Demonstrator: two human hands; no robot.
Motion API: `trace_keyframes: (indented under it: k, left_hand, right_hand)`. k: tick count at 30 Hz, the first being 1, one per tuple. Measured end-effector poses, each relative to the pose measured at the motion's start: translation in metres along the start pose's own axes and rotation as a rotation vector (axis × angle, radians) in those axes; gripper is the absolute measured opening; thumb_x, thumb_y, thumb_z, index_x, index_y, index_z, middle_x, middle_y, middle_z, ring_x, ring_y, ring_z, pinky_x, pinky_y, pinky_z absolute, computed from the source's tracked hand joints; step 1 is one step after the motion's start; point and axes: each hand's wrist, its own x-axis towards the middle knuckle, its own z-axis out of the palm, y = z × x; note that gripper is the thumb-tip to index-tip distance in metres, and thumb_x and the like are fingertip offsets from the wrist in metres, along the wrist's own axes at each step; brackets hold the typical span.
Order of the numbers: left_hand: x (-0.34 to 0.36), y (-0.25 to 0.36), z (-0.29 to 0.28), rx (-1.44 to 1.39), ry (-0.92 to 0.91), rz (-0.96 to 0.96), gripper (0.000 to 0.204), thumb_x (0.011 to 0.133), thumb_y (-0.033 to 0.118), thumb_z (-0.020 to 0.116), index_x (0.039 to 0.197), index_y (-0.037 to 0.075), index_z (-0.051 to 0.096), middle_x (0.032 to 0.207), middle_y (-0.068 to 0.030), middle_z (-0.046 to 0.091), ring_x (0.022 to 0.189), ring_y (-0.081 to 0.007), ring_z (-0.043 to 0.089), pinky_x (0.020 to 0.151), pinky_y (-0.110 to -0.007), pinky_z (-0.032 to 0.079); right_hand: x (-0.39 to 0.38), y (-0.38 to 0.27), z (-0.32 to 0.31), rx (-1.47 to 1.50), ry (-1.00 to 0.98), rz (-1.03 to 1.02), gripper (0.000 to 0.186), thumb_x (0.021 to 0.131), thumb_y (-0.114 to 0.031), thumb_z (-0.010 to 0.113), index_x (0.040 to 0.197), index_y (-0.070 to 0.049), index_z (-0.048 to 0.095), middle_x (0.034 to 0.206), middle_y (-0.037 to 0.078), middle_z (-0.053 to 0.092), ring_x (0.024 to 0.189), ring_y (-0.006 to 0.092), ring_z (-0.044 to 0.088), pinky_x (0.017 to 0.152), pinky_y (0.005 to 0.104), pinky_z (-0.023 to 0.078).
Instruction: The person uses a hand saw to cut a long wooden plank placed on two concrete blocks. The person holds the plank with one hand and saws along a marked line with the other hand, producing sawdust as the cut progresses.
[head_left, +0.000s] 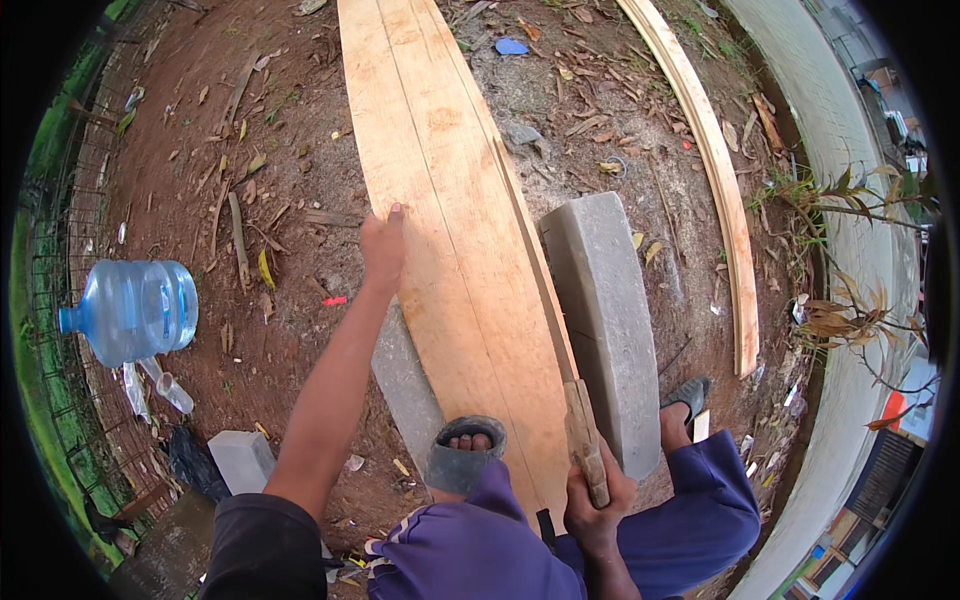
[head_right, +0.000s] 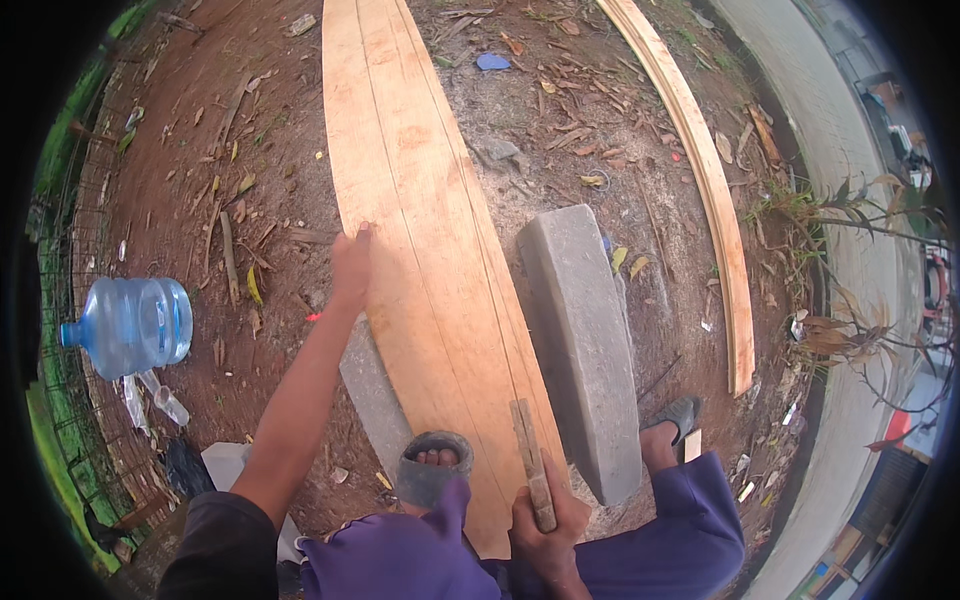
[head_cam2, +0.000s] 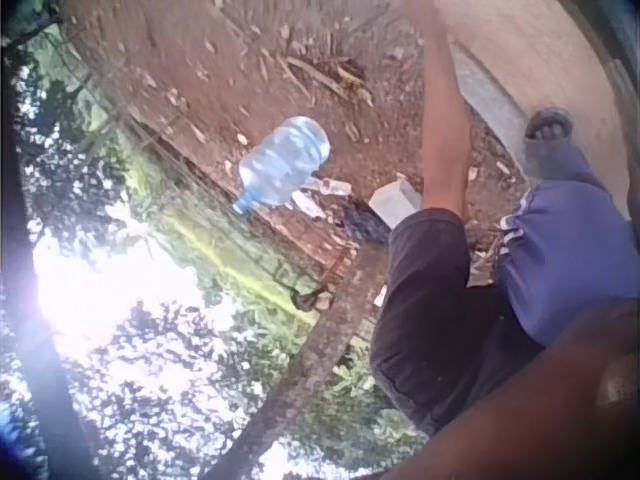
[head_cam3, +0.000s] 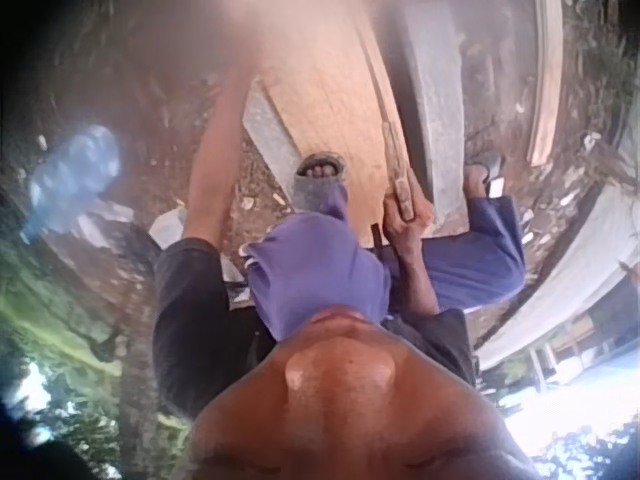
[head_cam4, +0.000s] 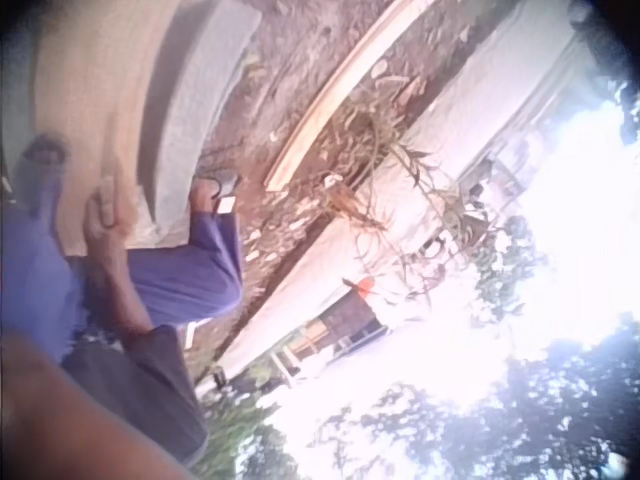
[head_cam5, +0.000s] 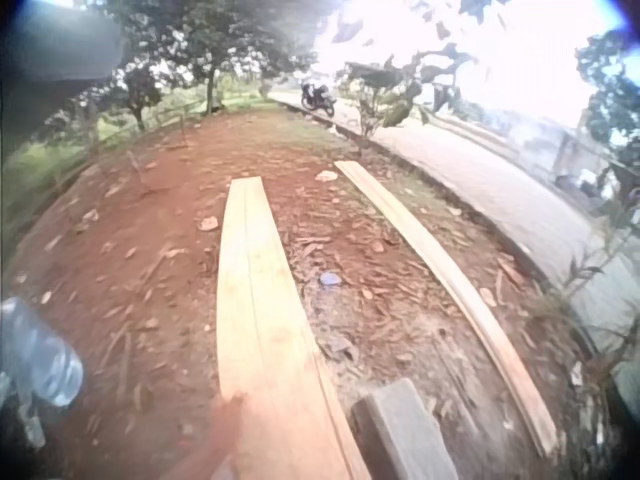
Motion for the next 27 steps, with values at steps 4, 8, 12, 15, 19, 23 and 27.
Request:
trace_keyframes:
  k: [4,8,12,15,19,23,27]
  left_hand:
    - [0.006,-0.008,-0.006,0.017,-0.009,0.001,0.033,0.1,0.029,0.065,0.091,-0.002,0.057,0.085,-0.0073,0.06,0.078,-0.0142,0.053,0.071,-0.035,0.046]
    - [0.004,-0.002,-0.005,-0.052,-0.038,-0.037,0.032,0.101,0.029,0.063,0.098,-0.002,0.056,0.091,-0.0071,0.062,0.082,-0.0145,0.056,0.075,-0.035,0.048]
    - [-0.012,0.022,-0.001,-0.016,-0.041,-0.078,0.031,0.101,0.03,0.064,0.095,0.002,0.052,0.087,-0.0033,0.056,0.078,-0.0127,0.052,0.072,-0.033,0.048]
    - [-0.016,0.027,-0.002,-0.042,-0.05,-0.089,0.032,0.101,0.031,0.065,0.093,0.003,0.052,0.085,-0.0024,0.055,0.077,-0.0121,0.051,0.07,-0.032,0.047]
    - [-0.005,0.012,-0.004,-0.03,-0.027,-0.059,0.031,0.102,0.03,0.063,0.096,0.001,0.054,0.089,-0.0051,0.059,0.079,-0.0134,0.054,0.072,-0.032,0.049]
    - [-0.001,0.01,-0.003,0.05,-0.037,-0.028,0.03,0.103,0.028,0.061,0.099,-0.001,0.056,0.094,-0.0076,0.062,0.082,-0.0152,0.057,0.075,-0.033,0.05]
    - [-0.003,0.012,0.001,-0.017,-0.083,-0.06,0.029,0.104,0.026,0.059,0.101,-0.002,0.057,0.095,-0.0082,0.063,0.082,-0.0154,0.058,0.074,-0.034,0.05]
  right_hand:
    - [-0.01,0.009,-0.012,-0.012,0.025,-0.03,0.054,0.075,0.006,0.066,0.129,0.009,0.063,0.059,0.009,0.055,0.047,0.0132,0.055,0.049,0.0284,0.044]
    - [-0.016,0.008,-0.025,-0.055,0.004,-0.021,0.054,0.074,0.006,0.067,0.128,0.009,0.063,0.064,0.013,0.062,0.052,0.0151,0.064,0.053,0.0278,0.048]
    - [-0.03,-0.005,-0.04,-0.075,0.005,0.105,0.049,0.075,0.003,0.064,0.124,0.008,0.065,0.07,0.015,0.066,0.058,0.0146,0.066,0.058,0.0274,0.048]
    - [-0.031,-0.021,-0.047,-0.122,-0.001,0.165,0.05,0.075,0.004,0.064,0.125,0.007,0.066,0.068,0.014,0.065,0.056,0.014,0.065,0.056,0.0268,0.048]
    - [-0.003,-0.038,-0.044,-0.044,-0.006,0.126,0.05,0.075,0.004,0.065,0.124,0.009,0.065,0.069,0.016,0.066,0.059,0.0162,0.068,0.057,0.028,0.05]
    - [0.098,-0.015,0.019,0.084,0.005,0.065,0.047,0.079,-0.001,0.064,0.125,0.008,0.063,0.063,0.021,0.06,0.055,0.0254,0.068,0.053,0.0348,0.05]
    - [0.161,-0.014,0.065,0.116,-0.028,0.089,0.049,0.081,-0.005,0.063,0.129,0.005,0.06,0.063,0.023,0.057,0.055,0.0304,0.066,0.055,0.0388,0.05]
